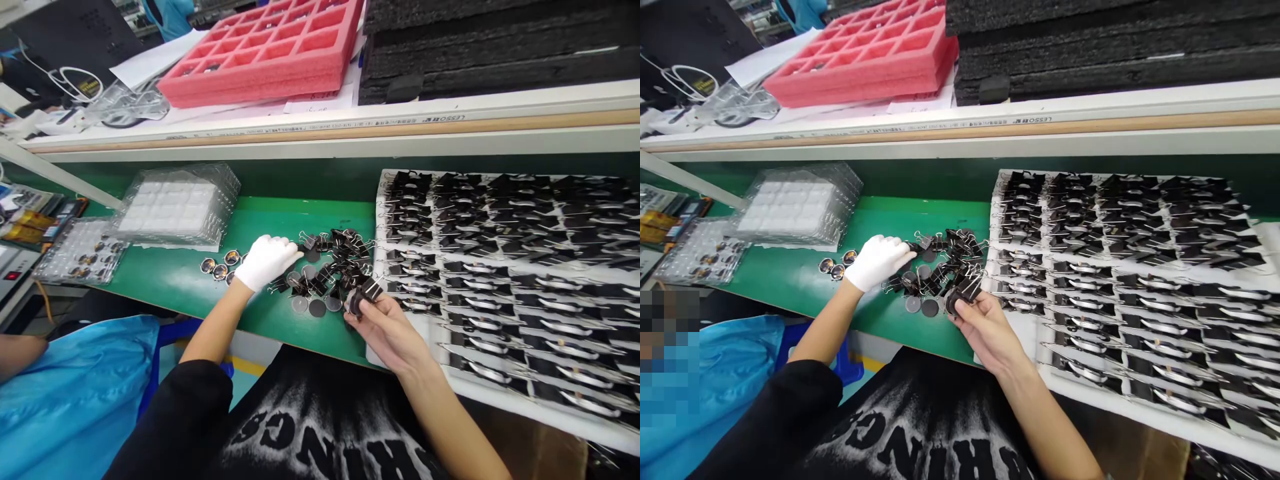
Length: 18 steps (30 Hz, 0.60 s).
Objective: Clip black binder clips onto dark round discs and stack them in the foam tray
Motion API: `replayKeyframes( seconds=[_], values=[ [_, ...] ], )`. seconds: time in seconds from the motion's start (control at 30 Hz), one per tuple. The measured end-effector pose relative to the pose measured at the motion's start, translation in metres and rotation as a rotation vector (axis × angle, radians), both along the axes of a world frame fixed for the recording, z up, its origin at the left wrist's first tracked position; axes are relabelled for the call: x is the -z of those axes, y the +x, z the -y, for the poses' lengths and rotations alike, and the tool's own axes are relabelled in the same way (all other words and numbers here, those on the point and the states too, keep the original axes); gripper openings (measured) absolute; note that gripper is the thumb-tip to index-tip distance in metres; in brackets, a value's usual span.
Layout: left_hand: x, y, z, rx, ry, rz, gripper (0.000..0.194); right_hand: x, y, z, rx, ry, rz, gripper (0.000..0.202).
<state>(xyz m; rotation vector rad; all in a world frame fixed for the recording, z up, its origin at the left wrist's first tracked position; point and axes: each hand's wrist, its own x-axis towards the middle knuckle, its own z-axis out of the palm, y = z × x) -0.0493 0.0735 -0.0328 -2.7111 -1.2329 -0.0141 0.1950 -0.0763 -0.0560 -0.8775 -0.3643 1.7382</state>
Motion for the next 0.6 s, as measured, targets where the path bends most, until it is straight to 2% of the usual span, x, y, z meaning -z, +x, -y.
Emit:
replayKeyframes(
  seconds=[0.07, 0.13, 0.27, 0.33, 0.43, 0.53, 0.6],
  values=[
    [-0.002, 0.001, 0.001, 0.072, 0.046, 0.073, 0.042, 0.002, -0.004, -0.001, 0.003, -0.033, -0.060, 0.028],
    [-0.004, 0.006, 0.011, 0.094, 0.091, 0.232, 0.039, 0.003, -0.010, -0.002, -0.004, -0.013, -0.075, 0.030],
    [-0.009, 0.029, 0.054, 0.099, 0.109, 0.581, 0.038, 0.002, -0.023, -0.004, 0.049, 0.140, 0.044, 0.039],
    [-0.009, 0.040, 0.076, 0.133, 0.073, 0.666, 0.034, 0.000, -0.027, -0.004, 0.068, 0.200, 0.073, 0.042],
    [-0.011, 0.045, 0.091, 0.145, -0.075, 0.676, 0.031, -0.003, -0.023, -0.001, 0.026, 0.259, 0.072, 0.037],
    [-0.014, 0.041, 0.089, -0.016, -0.254, 0.573, 0.024, -0.004, -0.013, 0.000, -0.054, 0.298, 0.120, 0.036],
    [-0.018, 0.040, 0.085, -0.090, -0.376, 0.494, 0.031, -0.004, -0.006, 0.000, -0.116, 0.307, 0.164, 0.034]
  ],
)
